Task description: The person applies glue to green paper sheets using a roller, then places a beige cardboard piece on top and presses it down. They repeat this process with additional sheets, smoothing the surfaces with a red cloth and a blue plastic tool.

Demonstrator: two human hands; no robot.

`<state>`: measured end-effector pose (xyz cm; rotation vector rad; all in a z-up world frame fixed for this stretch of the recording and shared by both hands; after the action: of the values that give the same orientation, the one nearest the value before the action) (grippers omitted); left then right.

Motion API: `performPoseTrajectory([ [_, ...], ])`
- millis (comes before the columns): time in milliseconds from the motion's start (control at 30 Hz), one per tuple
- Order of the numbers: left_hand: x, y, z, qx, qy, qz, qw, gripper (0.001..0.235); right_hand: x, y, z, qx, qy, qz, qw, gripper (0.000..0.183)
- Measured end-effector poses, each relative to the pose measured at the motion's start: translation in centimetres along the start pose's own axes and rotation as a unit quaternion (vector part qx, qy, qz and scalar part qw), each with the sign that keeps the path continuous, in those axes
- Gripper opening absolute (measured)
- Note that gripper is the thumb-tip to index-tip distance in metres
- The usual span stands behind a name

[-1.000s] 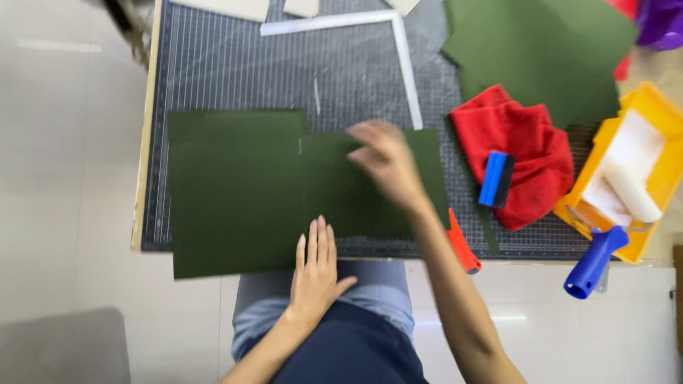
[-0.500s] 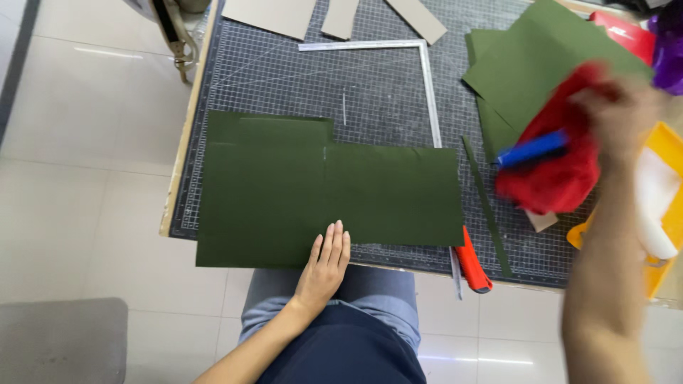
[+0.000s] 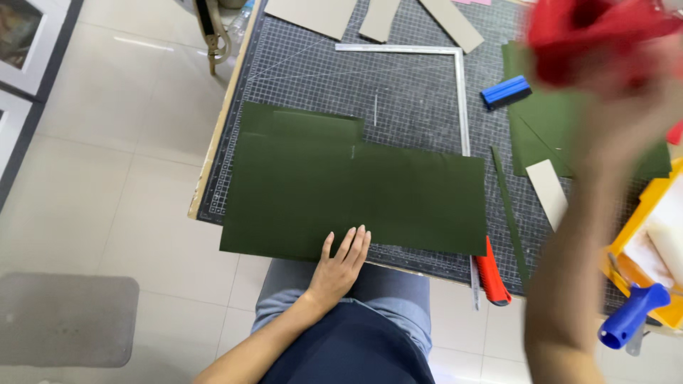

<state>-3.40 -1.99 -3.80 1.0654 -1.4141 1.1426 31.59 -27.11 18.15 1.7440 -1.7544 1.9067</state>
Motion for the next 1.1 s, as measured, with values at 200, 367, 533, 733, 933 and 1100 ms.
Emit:
performPoseTrajectory([
  [200,0.6,0.7,-0.2,0.004,0.0,0.016,1.0,0.059,-16.1,8.6,-15.8,0.198,-0.219,-0.249,0.922,0.029],
  [367,0.6,0.6,-0.7,0.003,-0.022,0.016,1.0,0.06,-18.6,10.6,-16.9,-0.099,-0.417,-0.324,0.843,0.024],
  [533,-0.2,0.9,-0.8,0.005,-0.051,0.017,0.999,0.061,-15.9,13.6,-18.0,-0.009,-0.386,-0.37,0.845,0.024],
  [733,-1.1,1.2,-1.2,-0.008,-0.052,0.067,0.996,0.049,-13.8,17.3,-18.9,0.231,-0.322,-0.41,0.822,0.054],
  [933,-1.0,1.3,-1.4,-0.016,-0.05,0.081,0.995,0.048,-14.7,17.5,-18.0,0.204,-0.348,-0.423,0.812,0.048],
  [1100,-1.3,1.6,-1.0,-0.013,-0.031,0.083,0.996,0.046,-15.1,18.5,-17.9,0.303,-0.37,-0.404,0.78,0.05],
])
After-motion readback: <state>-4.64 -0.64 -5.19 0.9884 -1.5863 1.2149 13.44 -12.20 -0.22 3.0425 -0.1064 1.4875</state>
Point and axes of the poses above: each hand's wrist, its own y-axis away from the middle knuckle, its own x-axis out of the back of the hand, z = x × y, the point moved 1 cm from there along -y, towards the middle knuckle, and after that the axes turned 10 degrees about -z, right-handed, at the moved point
